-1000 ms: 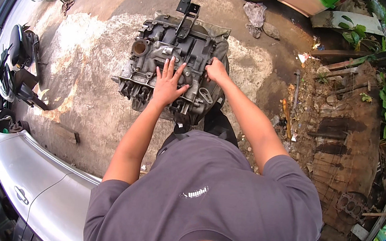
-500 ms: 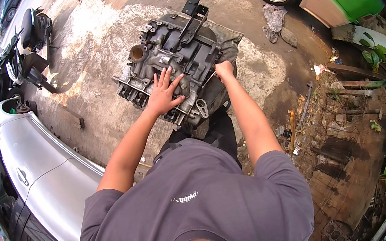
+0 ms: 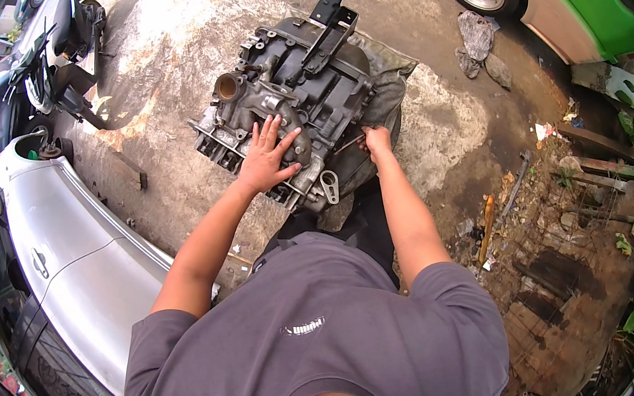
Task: The person uses a wrench to loosen and remove bolts from a car engine block resting on a cloth on the ground. They repeatedly reposition the wrench and hands to access different bolt locations on the engine.
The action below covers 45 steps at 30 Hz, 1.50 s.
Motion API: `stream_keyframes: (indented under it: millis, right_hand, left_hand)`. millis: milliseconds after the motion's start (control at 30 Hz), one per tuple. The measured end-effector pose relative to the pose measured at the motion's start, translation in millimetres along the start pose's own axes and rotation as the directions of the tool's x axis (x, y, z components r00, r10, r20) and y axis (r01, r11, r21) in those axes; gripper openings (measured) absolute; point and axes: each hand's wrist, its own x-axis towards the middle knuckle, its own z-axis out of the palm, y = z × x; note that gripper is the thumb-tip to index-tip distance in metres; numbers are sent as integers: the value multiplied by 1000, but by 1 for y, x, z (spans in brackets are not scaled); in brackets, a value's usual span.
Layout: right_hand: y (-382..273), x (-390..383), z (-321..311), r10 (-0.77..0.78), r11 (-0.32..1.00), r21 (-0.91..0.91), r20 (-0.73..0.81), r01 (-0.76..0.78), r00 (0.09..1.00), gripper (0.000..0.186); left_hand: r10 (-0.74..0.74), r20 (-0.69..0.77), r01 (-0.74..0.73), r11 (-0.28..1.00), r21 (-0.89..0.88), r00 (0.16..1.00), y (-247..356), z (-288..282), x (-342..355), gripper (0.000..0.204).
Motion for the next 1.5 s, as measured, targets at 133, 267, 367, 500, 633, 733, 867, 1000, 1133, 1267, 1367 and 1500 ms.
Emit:
stream_keyframes:
  millis: [133,267,367,500,633,733,867,1000,1133,1267,1367,1500]
  right_hand:
    - [-5,-30,-41,129,990,15,276,-139,953,16]
    - [4,-67,-61,168,985,-117,496,-126,852,20]
    - [14,-83,-61,251,943,-319,503,-92,827,24]
    - [33,-92,-61,232,927,-351,263,-131,937,23]
    - [41,-91,-63,51,868,-497,124,18,991,30]
    - [29,-98,-52,-269,685,-685,79,248,960,34]
    - [-12,-130,-36,-348,421,-872,100,251,932,31]
    - [-43,-163,-8,-358,349,-921,39,172,933,28]
    - [-51,-178,18,-349,365,-917,27,162,937,27]
    - [-46,-184,36,-337,430,-889,5,159,941,28]
    - [-44,-187,45,-341,460,-875,-18,150,940,28]
    - [-48,-189,53,-328,491,-860,-38,136,944,29]
  left_hand:
    - [5,1,-5,1000,15,1000,1,-2,0,80]
    - [20,-12,-20,1000,3,1000,2,-4,0,80]
    - [25,-14,-25,1000,0,1000,2,-6,-1,81]
    - [32,-9,-32,999,8,999,3,-7,-1,84]
    - [39,-22,-39,999,17,999,5,-8,-1,84]
    - [48,-34,-47,999,26,998,4,-7,0,84]
    - [48,-52,-48,999,8,997,2,-3,-1,84]
    - [55,-73,-54,998,10,996,1,0,-1,84]
    - [56,-77,-55,998,16,995,0,0,-1,85]
    - [68,-95,-66,998,16,993,1,-1,-1,84]
    - [60,-87,-60,998,11,994,1,-1,-1,84]
    - [53,-66,-52,999,7,996,2,-4,-2,84]
